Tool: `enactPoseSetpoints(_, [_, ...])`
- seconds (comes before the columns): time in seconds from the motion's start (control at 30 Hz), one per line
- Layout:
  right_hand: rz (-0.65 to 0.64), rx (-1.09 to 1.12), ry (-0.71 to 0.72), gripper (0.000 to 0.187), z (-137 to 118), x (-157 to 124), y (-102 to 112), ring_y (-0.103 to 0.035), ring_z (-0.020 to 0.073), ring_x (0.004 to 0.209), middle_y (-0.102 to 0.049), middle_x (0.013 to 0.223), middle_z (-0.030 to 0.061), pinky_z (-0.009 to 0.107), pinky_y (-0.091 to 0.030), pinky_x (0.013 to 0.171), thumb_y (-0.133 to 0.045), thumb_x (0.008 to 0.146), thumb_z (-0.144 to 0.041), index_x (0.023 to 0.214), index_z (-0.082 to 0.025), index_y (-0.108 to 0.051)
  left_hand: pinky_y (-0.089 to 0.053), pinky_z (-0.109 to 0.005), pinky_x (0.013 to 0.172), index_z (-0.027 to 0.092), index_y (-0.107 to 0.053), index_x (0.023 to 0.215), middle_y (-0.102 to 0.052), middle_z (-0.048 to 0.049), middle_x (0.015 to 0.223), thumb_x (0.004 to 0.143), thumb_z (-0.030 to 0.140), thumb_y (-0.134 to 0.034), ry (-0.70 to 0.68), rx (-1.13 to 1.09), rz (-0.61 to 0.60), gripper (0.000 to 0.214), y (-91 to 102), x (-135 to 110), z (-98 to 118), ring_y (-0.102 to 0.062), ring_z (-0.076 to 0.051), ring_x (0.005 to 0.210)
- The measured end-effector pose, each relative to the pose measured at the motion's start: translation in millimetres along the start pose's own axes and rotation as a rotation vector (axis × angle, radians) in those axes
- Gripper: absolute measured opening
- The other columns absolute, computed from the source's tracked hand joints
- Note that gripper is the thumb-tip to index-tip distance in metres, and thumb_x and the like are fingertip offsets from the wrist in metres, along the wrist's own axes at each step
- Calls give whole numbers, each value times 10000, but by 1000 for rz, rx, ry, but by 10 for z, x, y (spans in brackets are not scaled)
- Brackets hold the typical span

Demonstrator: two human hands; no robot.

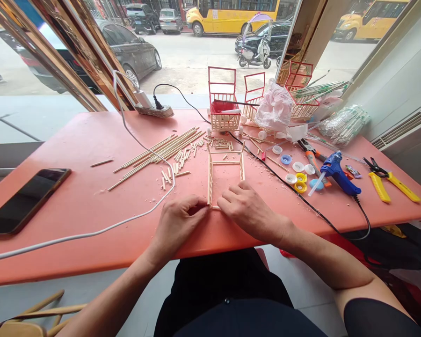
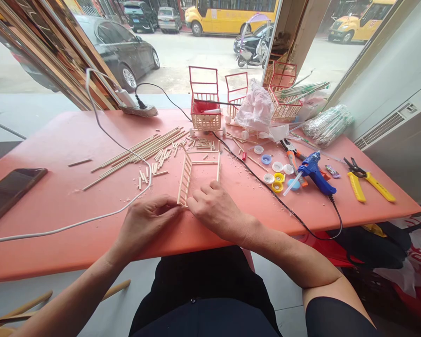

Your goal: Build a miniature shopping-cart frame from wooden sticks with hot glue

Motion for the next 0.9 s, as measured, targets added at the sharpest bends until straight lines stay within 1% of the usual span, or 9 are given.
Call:
enactPoseSetpoints(0.6, [-35, 30, -9, 254, 4, 13, 2, -499, 234, 786, -659, 819, 80, 358, -312, 754, -495, 1005, -39, 831, -154, -640, -491, -245, 696, 209, -778, 831, -780, 5, 787, 893, 281, -643, -10, -15, 4, 165, 1, 4, 7, -702, -168, 728])
enactPoseSetpoints(0.9, [-33, 24, -5, 236, -3, 17, 19, -496, 230, 788, -656, 816, 80, 355, -310, 754, -511, 998, -38, 832, -151, -635, -485, -233, 696, 205, -772, 828, -773, 17, 786, 894, 267, -642, 0, -23, -7, 159, -3, 0, 15, -701, -155, 737])
Point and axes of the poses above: each hand's wrist, its own x-axis towards the middle knuckle, its own y-axis out of the back of the hand, z = x × y, the point moved 6 cm from there along x, towards the middle knuckle
